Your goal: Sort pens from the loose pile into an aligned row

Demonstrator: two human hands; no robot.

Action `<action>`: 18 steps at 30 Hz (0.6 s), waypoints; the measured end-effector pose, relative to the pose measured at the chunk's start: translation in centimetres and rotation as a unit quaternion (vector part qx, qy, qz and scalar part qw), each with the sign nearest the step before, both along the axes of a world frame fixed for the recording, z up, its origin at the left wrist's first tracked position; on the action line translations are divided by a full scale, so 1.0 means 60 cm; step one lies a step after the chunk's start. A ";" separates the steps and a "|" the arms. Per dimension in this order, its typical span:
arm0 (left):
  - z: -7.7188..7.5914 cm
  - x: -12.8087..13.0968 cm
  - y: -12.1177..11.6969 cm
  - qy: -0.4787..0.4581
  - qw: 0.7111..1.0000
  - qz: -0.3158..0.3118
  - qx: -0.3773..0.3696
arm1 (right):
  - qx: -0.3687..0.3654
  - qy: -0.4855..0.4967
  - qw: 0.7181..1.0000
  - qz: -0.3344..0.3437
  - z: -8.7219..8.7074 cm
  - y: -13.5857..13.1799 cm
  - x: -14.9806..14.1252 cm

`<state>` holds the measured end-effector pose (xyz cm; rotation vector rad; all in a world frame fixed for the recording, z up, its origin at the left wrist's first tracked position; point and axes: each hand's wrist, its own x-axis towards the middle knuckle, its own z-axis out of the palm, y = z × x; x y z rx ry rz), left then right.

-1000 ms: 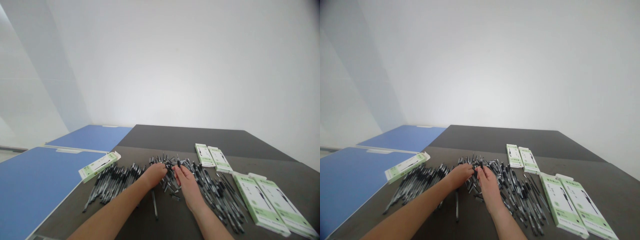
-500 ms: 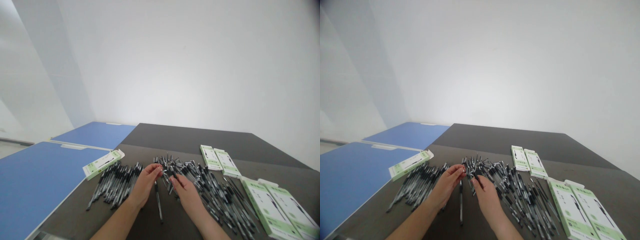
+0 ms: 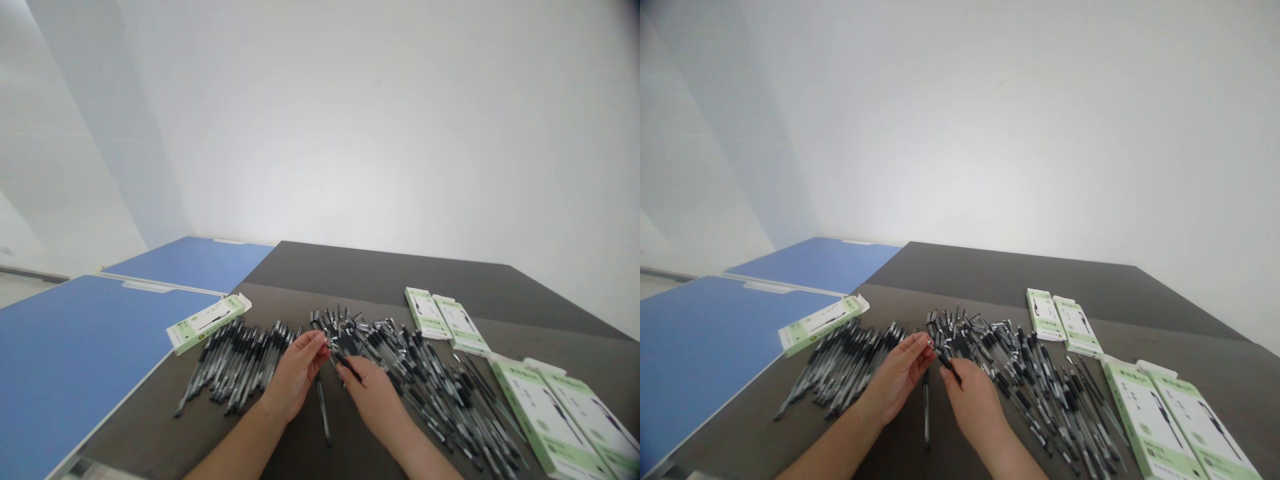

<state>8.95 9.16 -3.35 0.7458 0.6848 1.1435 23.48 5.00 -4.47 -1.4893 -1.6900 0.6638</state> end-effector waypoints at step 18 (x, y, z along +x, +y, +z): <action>0.005 -0.002 -0.013 0.094 0.989 -0.069 0.087 | -0.145 0.349 0.921 0.091 0.023 -0.022 -0.015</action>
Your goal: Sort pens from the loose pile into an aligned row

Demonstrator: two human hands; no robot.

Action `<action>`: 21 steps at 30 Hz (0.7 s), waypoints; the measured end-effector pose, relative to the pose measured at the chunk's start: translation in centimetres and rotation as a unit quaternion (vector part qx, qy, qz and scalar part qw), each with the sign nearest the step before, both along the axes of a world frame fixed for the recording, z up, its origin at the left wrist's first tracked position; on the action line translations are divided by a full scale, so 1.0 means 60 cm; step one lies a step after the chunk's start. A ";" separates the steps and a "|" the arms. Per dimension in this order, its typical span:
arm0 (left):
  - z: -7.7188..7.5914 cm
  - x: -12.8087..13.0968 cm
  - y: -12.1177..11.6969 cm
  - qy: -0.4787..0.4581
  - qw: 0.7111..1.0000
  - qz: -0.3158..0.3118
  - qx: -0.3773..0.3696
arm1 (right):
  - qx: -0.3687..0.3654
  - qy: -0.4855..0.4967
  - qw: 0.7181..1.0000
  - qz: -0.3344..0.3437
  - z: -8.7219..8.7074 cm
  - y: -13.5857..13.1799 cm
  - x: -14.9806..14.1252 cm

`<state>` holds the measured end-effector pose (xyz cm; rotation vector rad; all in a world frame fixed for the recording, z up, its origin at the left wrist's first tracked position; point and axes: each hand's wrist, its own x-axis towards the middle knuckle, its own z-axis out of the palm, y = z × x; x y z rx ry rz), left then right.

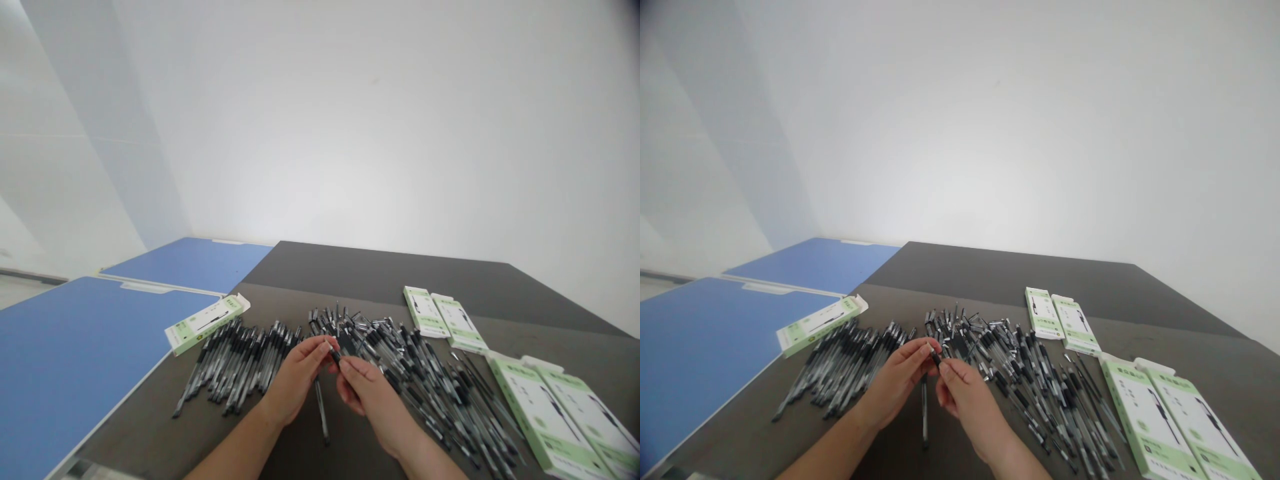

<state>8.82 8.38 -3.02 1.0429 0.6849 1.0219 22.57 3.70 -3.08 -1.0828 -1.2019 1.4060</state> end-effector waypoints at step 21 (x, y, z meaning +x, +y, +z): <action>0.002 -0.005 -0.003 0.122 0.986 0.046 0.105 | 0.017 -0.045 0.997 -0.062 0.002 0.005 -0.002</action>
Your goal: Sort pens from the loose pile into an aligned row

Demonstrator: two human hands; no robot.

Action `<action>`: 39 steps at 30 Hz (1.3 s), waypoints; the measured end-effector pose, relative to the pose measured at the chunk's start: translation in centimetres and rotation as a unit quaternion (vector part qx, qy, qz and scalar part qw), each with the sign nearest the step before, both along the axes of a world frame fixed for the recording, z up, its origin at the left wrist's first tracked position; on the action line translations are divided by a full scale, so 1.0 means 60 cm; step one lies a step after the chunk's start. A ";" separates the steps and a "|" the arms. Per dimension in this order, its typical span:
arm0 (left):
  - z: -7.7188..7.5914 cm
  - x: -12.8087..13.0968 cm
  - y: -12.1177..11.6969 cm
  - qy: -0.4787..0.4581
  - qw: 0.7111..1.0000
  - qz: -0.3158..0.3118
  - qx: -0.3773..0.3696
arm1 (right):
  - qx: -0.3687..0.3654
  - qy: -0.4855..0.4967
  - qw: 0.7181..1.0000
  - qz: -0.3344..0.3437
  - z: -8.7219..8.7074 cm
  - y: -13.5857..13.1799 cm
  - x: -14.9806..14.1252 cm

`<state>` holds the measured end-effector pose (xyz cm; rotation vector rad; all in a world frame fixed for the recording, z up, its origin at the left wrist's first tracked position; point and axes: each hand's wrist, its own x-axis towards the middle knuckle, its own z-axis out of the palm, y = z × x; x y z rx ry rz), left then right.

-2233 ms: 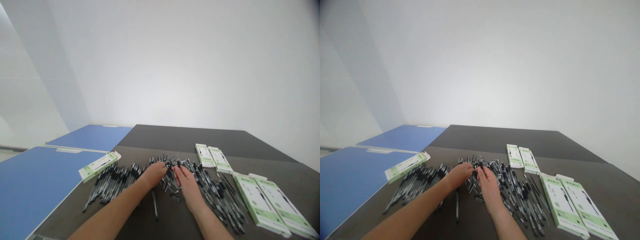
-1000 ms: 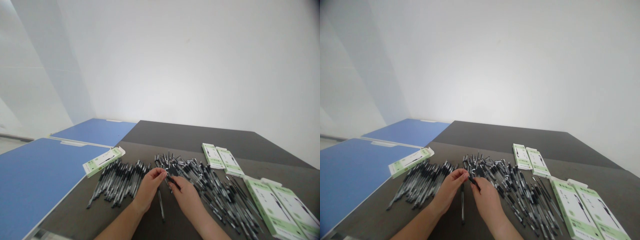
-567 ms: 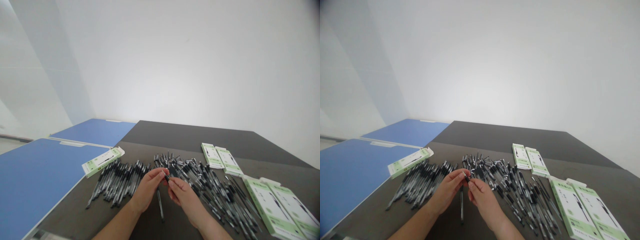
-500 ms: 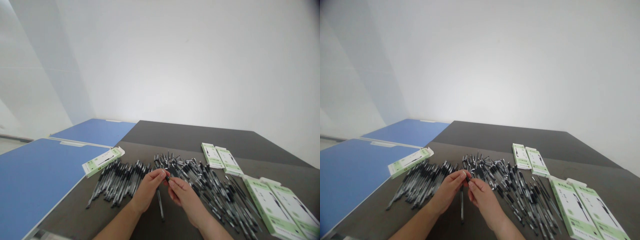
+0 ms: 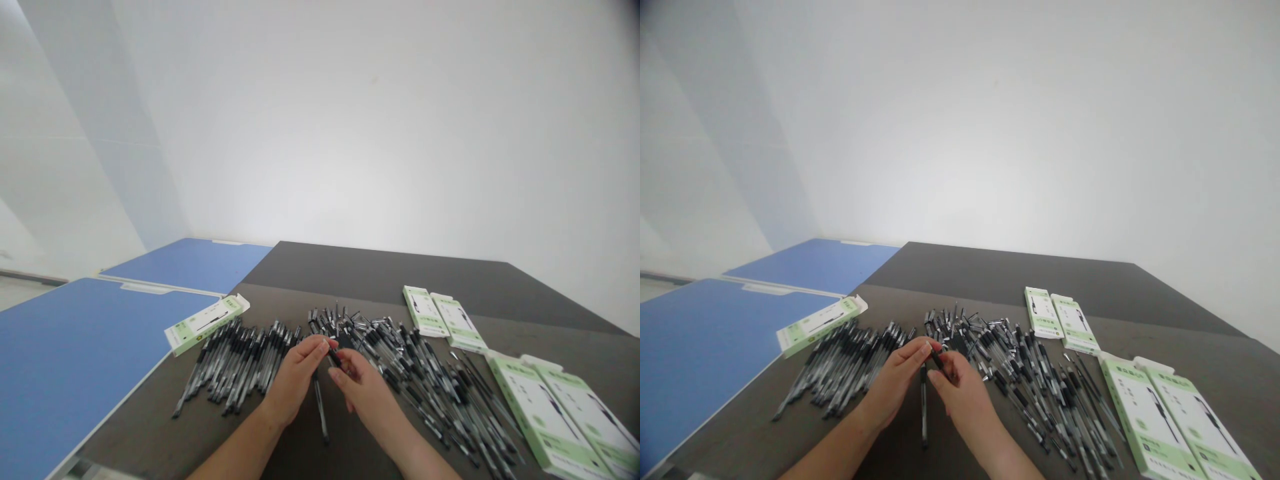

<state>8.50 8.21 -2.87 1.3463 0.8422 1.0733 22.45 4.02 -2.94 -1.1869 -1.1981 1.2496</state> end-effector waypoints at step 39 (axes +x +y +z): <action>0.037 0.037 0.018 -0.048 0.995 -0.080 -0.021 | -0.059 0.160 0.979 0.111 0.011 0.012 0.034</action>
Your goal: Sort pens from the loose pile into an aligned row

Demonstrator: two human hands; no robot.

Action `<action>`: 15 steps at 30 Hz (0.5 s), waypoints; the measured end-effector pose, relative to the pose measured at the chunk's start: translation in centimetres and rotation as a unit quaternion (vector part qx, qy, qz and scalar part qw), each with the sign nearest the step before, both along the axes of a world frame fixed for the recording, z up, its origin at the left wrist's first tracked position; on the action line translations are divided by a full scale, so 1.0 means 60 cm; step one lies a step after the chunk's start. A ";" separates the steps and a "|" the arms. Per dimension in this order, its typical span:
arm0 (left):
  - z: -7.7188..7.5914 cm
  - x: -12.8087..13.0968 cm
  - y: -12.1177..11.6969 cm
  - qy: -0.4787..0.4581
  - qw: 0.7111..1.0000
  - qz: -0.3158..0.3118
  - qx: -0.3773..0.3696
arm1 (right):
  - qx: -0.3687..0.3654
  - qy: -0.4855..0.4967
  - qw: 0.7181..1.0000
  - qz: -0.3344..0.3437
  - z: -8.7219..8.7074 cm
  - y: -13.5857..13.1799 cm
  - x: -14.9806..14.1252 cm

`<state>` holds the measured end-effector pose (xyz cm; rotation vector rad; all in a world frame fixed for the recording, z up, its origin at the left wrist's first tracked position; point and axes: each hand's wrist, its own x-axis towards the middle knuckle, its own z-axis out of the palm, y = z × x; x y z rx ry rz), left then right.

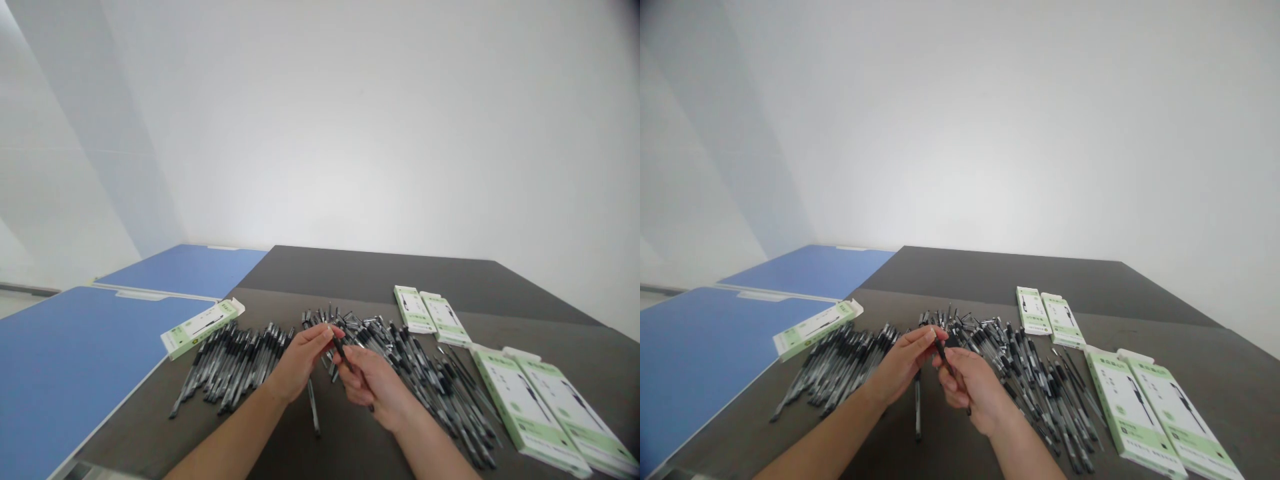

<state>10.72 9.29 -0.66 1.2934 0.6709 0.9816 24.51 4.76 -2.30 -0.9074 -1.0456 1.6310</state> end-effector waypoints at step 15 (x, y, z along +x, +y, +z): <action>0.008 -0.014 -0.011 0.006 1.000 -0.002 -0.004 | 0.004 0.069 0.997 0.026 0.003 -0.009 -0.008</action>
